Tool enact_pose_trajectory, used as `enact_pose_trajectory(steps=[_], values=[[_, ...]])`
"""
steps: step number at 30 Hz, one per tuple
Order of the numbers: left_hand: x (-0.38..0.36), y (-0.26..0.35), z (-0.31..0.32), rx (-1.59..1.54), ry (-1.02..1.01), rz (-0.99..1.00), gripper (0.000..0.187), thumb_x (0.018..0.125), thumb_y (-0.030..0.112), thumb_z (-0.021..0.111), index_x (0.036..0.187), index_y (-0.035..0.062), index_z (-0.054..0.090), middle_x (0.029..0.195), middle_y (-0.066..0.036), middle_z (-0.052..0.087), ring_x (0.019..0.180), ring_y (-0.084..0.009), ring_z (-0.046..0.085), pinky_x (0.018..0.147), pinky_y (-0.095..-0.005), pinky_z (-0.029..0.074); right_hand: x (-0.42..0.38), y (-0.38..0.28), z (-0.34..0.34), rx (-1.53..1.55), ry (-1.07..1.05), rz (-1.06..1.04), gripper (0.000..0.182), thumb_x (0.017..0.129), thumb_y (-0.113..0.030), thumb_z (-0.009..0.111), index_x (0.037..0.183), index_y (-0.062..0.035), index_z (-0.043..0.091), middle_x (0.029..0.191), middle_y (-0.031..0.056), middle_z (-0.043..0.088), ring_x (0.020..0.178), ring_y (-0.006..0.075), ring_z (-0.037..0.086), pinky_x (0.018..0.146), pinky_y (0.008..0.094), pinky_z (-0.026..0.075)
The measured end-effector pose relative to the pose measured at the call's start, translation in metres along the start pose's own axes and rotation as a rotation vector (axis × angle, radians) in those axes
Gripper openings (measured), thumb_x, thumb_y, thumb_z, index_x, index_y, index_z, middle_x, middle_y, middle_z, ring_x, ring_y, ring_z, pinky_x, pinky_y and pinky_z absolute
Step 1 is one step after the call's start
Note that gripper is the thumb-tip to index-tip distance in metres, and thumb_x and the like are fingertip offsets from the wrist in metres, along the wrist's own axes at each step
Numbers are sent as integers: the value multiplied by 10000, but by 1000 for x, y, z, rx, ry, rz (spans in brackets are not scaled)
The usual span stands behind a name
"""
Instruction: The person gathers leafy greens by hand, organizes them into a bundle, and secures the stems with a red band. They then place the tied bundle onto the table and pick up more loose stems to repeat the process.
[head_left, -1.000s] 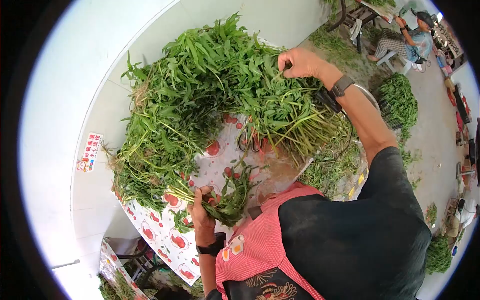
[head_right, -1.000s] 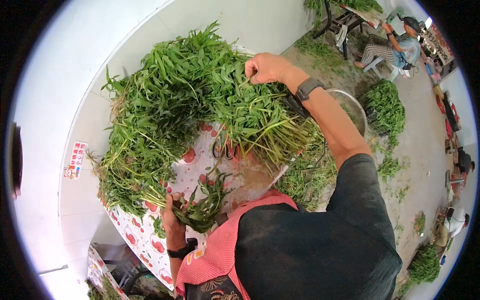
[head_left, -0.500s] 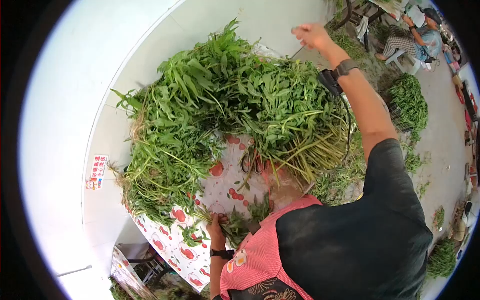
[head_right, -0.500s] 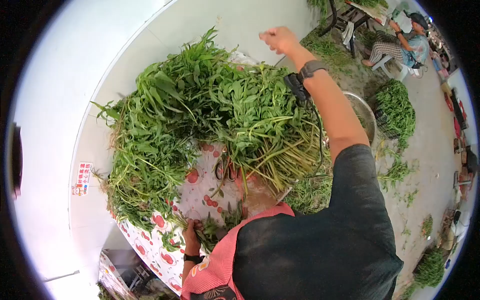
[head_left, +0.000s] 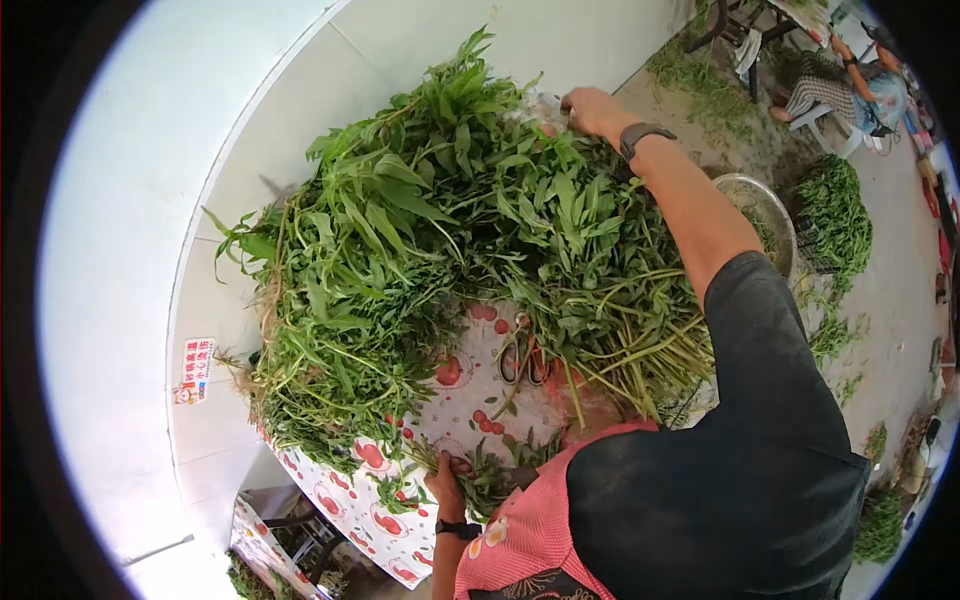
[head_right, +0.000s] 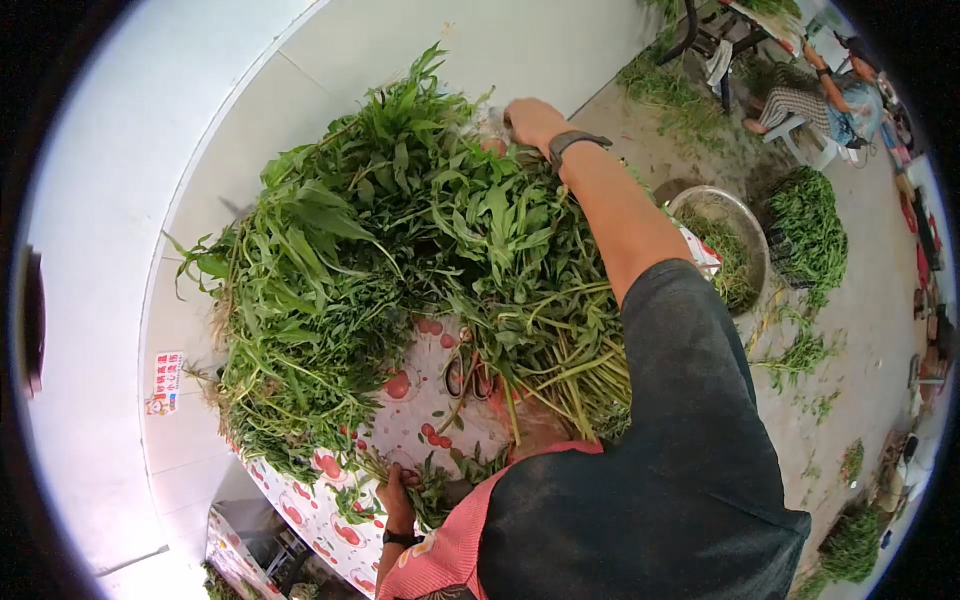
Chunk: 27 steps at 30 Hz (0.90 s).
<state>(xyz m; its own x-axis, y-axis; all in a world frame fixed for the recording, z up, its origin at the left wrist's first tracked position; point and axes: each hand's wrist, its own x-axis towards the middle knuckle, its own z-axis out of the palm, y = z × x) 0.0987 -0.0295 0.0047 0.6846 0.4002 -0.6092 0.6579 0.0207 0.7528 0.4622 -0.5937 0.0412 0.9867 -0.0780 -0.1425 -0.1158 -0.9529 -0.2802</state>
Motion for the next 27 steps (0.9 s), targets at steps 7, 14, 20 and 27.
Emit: enact_pose_trajectory(steps=[7, 14, 20, 27], values=[[13, -15, -7, 7, 42, 22, 209, 864, 180, 594, 786, -7, 540, 617, -112, 587, 481, -216, 573, 433, -326, 465, 46, -54, -8, -101, -71, 70, 372, 810, -64, 595, 1179, -113, 586, 1051, 130, 627, 871, 301, 615, 668, 407, 533], [7, -2, -1, -19, 68, -72, 207, 861, 193, 608, 780, 16, 538, 613, -93, 574, 493, -199, 571, 438, -314, 465, 80, -49, 48, -207, -151, -98, 496, 804, -26, 592, 1274, -168, 520, 1466, 29, 273, 1176, 235, 496, 776, 372, 545], [7, 0, 1, -22, 73, -132, 210, 856, 179, 618, 758, 11, 539, 593, -93, 570, 476, -193, 568, 443, -297, 461, 92, -49, 82, 110, 23, 45, 382, 813, -36, 559, 1172, -162, 585, 1252, 52, 505, 985, 267, 591, 727, 384, 530], [12, -7, -4, -10, 53, -48, 184, 846, 163, 615, 823, 0, 531, 625, -104, 579, 479, -207, 572, 448, -310, 465, 51, -52, 36, -35, 191, 12, 216, 745, -81, 620, 959, -82, 649, 853, 140, 665, 760, 323, 642, 636, 428, 519]])
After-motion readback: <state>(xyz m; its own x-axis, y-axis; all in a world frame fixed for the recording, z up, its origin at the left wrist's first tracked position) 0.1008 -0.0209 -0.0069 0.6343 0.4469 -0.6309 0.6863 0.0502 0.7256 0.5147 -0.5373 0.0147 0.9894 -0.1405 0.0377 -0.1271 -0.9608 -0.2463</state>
